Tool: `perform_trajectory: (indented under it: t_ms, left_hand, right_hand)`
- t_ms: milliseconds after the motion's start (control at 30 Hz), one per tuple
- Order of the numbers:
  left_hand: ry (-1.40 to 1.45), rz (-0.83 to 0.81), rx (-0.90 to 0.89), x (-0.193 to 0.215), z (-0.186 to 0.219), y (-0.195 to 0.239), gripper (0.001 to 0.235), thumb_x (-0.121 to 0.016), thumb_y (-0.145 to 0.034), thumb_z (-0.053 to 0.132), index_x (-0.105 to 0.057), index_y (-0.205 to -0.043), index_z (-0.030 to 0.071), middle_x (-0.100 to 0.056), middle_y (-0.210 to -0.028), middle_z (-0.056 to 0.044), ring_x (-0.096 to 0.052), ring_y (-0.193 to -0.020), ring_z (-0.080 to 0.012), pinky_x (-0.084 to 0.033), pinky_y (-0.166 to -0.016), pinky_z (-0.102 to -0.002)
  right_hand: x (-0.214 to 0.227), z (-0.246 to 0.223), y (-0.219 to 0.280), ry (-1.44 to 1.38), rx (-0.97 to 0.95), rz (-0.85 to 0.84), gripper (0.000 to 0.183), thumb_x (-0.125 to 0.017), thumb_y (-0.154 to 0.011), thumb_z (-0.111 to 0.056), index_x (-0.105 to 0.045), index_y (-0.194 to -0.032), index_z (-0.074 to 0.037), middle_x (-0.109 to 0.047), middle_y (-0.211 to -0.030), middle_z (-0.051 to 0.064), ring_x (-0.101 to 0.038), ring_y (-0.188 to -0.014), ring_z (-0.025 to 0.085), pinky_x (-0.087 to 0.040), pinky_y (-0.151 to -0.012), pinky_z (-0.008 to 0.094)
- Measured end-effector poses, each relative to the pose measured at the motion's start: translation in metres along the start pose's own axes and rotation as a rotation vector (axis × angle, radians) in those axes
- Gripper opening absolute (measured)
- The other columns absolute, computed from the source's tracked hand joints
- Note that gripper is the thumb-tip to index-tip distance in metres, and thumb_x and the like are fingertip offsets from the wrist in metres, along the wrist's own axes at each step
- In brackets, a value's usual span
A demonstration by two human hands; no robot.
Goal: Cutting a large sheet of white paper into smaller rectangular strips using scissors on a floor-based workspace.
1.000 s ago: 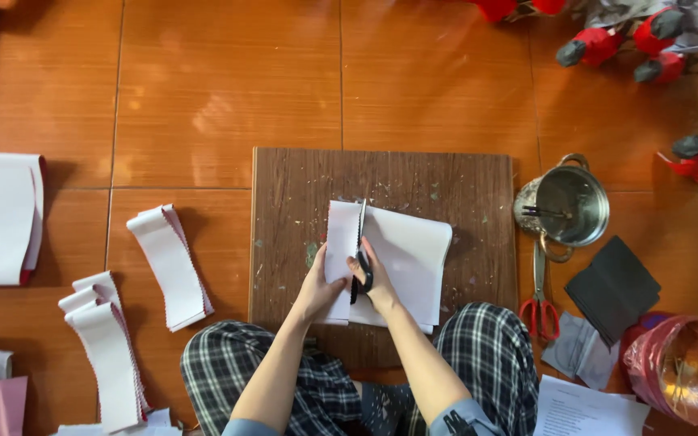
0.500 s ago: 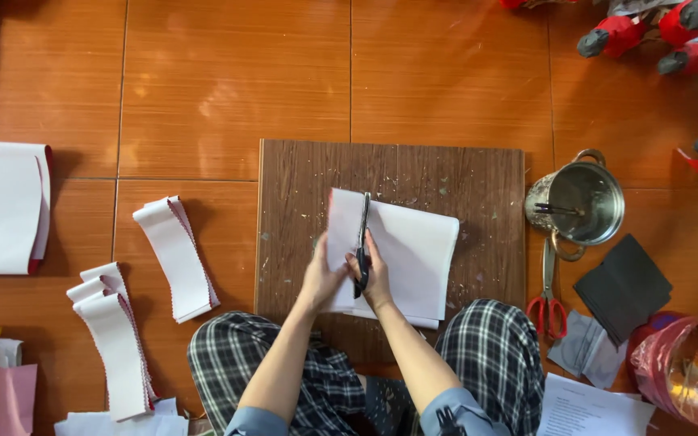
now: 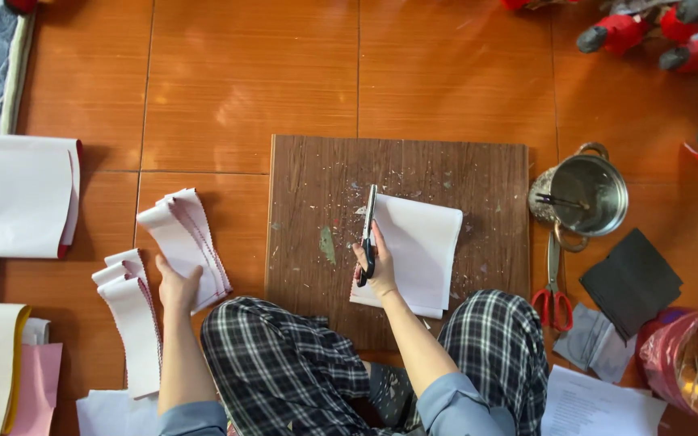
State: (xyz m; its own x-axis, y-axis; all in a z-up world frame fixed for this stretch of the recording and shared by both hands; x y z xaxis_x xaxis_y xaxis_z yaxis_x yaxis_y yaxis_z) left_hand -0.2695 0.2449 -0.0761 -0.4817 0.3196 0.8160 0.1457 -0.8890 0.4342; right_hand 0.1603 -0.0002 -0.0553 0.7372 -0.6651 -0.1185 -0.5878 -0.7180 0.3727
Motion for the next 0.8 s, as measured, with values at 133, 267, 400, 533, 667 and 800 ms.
perform_trajectory:
  t_ms: [133, 267, 400, 533, 667, 800]
  left_hand:
    - [-0.47, 0.519, -0.228, 0.023, 0.089, 0.062, 0.112, -0.091, -0.06, 0.033, -0.029, -0.151, 0.013, -0.065, -0.116, -0.025, -0.061, -0.109, -0.0457, -0.05, -0.082, -0.059]
    - [-0.235, 0.099, -0.598, -0.075, 0.17, 0.148, 0.049, -0.078, -0.08, 0.023, -0.055, -0.12, 0.006, -0.067, -0.094, -0.022, -0.064, -0.088, -0.0406, -0.053, -0.077, -0.051]
    - [-0.001, -0.309, -0.769, -0.187, 0.198, 0.249, 0.019, -0.068, -0.093, 0.016, -0.065, -0.108, 0.005, -0.068, -0.101, -0.02, -0.066, -0.093, -0.0397, -0.055, -0.081, -0.049]
    - [-0.041, -0.24, -0.756, -0.183, 0.213, 0.281, 0.041, -0.074, -0.081, 0.01, -0.055, -0.116, 0.003, -0.06, -0.112, -0.019, -0.061, -0.106, -0.039, -0.055, -0.084, -0.047]
    - [-0.037, -0.267, -0.714, -0.184, 0.216, 0.278, 0.054, -0.08, -0.076, 0.008, -0.052, -0.122, 0.004, -0.057, -0.114, -0.019, -0.058, -0.108, -0.0403, -0.052, -0.089, -0.047]
    - [0.007, -0.23, -0.769, -0.18, 0.216, 0.283, 0.057, -0.082, -0.077, 0.01, -0.052, -0.125, 0.002, -0.057, -0.113, -0.02, -0.058, -0.107, -0.0403, -0.051, -0.092, -0.045]
  right_hand:
    - [0.004, 0.009, -0.003, -0.015, 0.006, 0.015, 0.083, -0.076, -0.09, -0.026, -0.033, -0.161, -0.018, -0.056, -0.078, -0.001, -0.054, -0.045, 0.01, -0.048, -0.039, 0.03]
    - [0.013, 0.019, -0.007, 0.083, 0.175, 0.013, 0.081, -0.079, -0.097, -0.025, -0.036, -0.164, -0.014, -0.06, -0.089, 0.002, -0.057, -0.061, 0.01, -0.05, -0.053, 0.029]
    - [0.013, 0.016, -0.009, -0.124, -0.016, -0.039, 0.086, -0.08, -0.089, -0.029, -0.037, -0.161, -0.013, -0.059, -0.082, 0.003, -0.057, -0.056, 0.009, -0.049, -0.048, 0.026]
    - [0.018, 0.006, -0.009, -0.177, -0.027, -0.06, 0.084, -0.08, -0.088, -0.028, -0.038, -0.159, -0.012, -0.063, -0.09, 0.001, -0.058, -0.059, 0.008, -0.051, -0.049, 0.026]
    - [0.03, -0.03, -0.011, 0.044, -0.016, -0.128, 0.084, -0.078, -0.089, -0.025, -0.036, -0.16, -0.014, -0.069, -0.098, 0.005, -0.06, -0.063, 0.008, -0.051, -0.05, 0.022]
    - [0.075, -0.077, -0.019, 0.198, 0.084, -0.026, 0.077, -0.069, -0.092, -0.02, -0.034, -0.16, -0.016, -0.07, -0.092, 0.007, -0.075, -0.085, 0.006, -0.054, -0.045, 0.024]
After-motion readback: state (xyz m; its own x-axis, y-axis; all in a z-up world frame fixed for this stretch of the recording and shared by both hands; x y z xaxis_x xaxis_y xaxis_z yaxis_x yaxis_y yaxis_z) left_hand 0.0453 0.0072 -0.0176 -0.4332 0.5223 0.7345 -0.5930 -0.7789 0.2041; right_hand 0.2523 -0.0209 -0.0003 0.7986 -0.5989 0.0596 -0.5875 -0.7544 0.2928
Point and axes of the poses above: each hand's wrist, its own y-axis away from the middle knuckle, its own x-axis out of the back of the hand, z = x × y, the point moved 7 cm from there along -y, towards the middle knuckle
